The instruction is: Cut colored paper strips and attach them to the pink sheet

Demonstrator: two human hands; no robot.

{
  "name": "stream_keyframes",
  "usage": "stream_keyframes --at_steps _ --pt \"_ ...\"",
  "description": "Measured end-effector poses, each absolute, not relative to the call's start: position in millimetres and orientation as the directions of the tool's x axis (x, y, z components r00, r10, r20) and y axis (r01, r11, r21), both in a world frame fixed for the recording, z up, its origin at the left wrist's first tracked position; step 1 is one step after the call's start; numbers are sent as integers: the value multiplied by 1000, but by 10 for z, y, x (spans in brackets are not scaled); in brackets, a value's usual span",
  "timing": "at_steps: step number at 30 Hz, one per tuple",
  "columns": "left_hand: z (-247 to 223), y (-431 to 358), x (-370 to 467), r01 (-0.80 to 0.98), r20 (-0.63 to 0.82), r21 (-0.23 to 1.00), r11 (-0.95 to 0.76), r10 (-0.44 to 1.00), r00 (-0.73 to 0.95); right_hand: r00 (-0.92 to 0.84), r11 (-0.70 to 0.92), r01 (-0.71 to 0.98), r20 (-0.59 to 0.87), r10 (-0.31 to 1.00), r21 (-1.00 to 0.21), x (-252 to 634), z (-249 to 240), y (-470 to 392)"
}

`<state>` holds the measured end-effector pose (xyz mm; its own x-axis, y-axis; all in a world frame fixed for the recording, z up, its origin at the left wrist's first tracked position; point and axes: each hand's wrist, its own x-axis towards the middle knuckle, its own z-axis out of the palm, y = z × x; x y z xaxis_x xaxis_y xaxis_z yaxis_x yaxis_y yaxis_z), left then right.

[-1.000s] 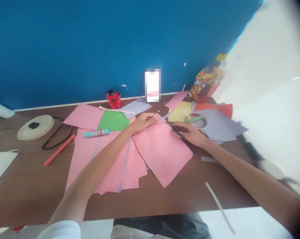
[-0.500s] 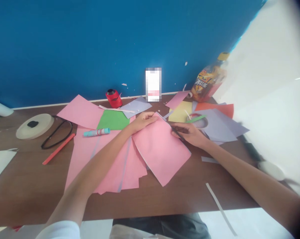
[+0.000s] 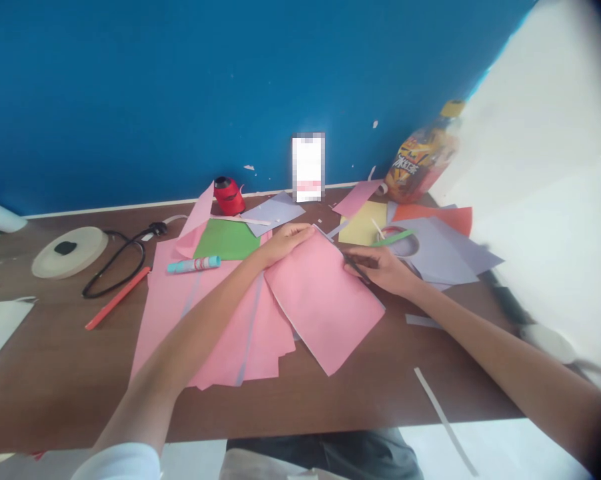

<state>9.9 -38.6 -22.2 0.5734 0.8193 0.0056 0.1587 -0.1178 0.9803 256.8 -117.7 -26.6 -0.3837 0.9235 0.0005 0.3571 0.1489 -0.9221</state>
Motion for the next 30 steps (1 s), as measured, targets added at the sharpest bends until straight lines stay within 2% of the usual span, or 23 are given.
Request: stream_keyframes --at_steps 10,16,24,30 --pt "-240 -365 76 170 -17 980 -101 812 583 -372 170 407 7 928 -897 2557 -274 -1164" --pt "-199 -375 91 176 -4 974 -145 760 650 -371 185 434 12 929 -882 2551 -284 -1172" --pt "-222 -365 94 153 17 975 -160 744 668 -236 171 258 110 966 -951 2542 -348 -1125" --pt "-240 -366 77 160 -9 979 -130 748 664 -309 205 355 93 947 -912 2576 -274 -1129"
